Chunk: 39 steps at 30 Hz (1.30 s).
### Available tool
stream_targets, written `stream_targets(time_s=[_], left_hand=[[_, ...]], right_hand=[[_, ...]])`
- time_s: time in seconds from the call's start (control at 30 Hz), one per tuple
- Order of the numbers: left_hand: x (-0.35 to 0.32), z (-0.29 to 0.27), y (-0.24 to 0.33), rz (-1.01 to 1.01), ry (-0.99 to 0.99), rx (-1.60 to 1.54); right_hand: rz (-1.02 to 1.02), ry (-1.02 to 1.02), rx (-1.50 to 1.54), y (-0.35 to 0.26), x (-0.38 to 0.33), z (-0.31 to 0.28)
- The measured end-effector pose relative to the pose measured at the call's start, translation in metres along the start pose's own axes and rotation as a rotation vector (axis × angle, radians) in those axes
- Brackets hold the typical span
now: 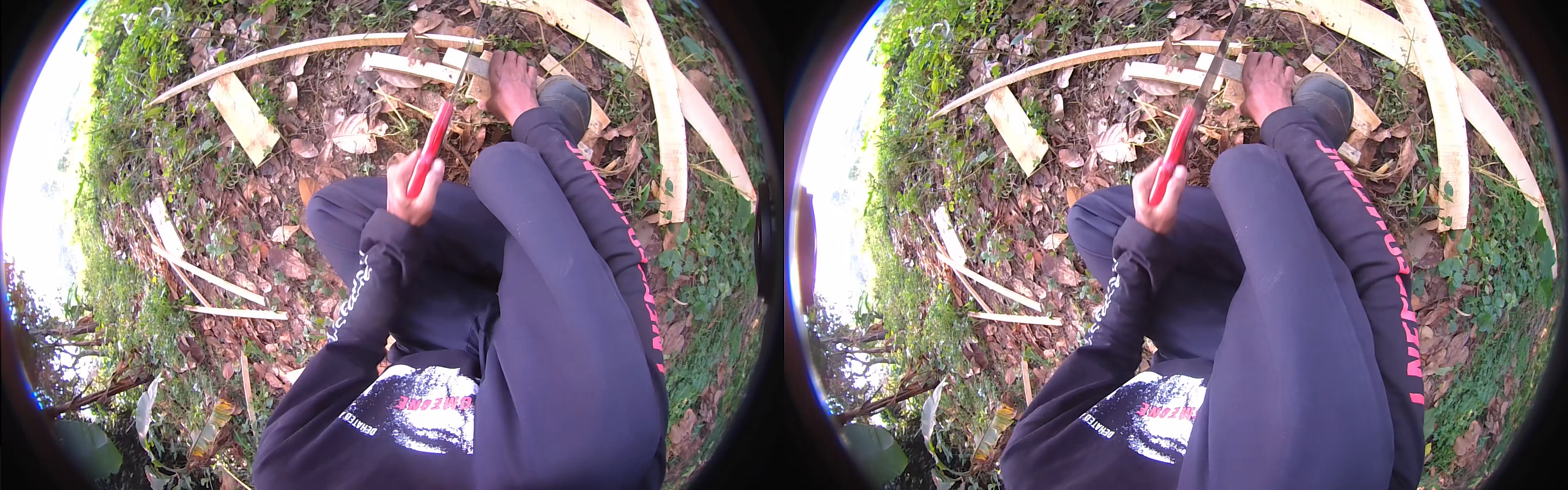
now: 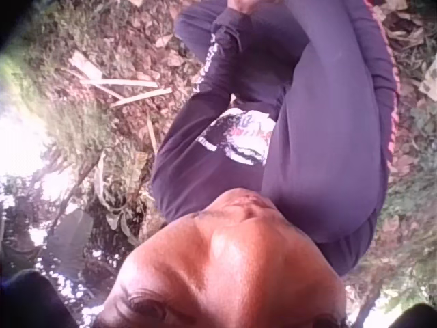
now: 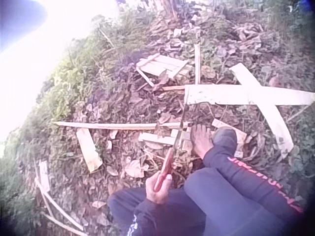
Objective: The person sits on the ground and uses a red folding saw to cut a piece of wood. They hold the wood with their left hand and saw with their right hand, producing wood shavings and cut pieces.
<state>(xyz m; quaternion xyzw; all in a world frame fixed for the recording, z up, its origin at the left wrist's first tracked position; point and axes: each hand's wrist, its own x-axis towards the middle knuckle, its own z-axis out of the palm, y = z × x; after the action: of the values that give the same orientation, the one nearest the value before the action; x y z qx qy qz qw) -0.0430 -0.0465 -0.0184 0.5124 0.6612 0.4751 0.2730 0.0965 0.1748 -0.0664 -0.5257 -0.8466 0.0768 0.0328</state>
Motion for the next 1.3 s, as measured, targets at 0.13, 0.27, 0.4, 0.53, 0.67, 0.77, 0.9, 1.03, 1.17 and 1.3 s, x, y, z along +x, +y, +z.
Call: stream_targets(time_s=[0.13, 0.27, 0.4, 0.53, 0.67, 0.77, 0.9, 1.03, 1.17, 1.3], left_hand=[[0.030, 0.000, 0.024, -0.064, -0.022, 0.017], [-0.069, -0.041, 0.026, -0.167, -0.049, 0.040], [-0.034, -0.031, 0.047, -0.211, -0.118, -0.079], [0.036, 0.020, 0.020, -0.084, 0.047, -0.200], [-0.024, -0.031, 0.028, -0.049, -0.090, -0.125], [-0.079, -0.061, 0.049, -0.131, -0.059, -0.171], [-0.012, -0.008, 0.019, -0.087, 0.011, -0.016], [0.028, 0.005, 0.024, -0.102, -0.013, -0.161], [-0.063, -0.042, 0.020, 0.030, -0.003, -0.096], [-0.031, -0.027, 0.022, -0.027, -0.083, -0.091]], right_hand=[[-0.011, -0.069, 0.004, -0.002, 0.002, -0.002], [0.009, -0.055, -0.038, 0.004, 0.004, -0.007], [-0.017, -0.070, -0.045, 0.001, 0.005, 0.000], [-0.034, -0.139, -0.020, -0.013, 0.007, -0.014], [0.001, -0.154, -0.050, 0.000, 0.009, -0.020], [-0.002, -0.155, -0.049, -0.004, 0.007, -0.017], [-0.046, -0.142, -0.046, -0.005, 0.008, -0.007], [-0.076, -0.159, -0.057, -0.004, 0.005, -0.007], [-0.045, -0.083, -0.079, 0.003, 0.007, -0.008], [-0.015, -0.150, -0.046, 0.000, 0.006, -0.015]])
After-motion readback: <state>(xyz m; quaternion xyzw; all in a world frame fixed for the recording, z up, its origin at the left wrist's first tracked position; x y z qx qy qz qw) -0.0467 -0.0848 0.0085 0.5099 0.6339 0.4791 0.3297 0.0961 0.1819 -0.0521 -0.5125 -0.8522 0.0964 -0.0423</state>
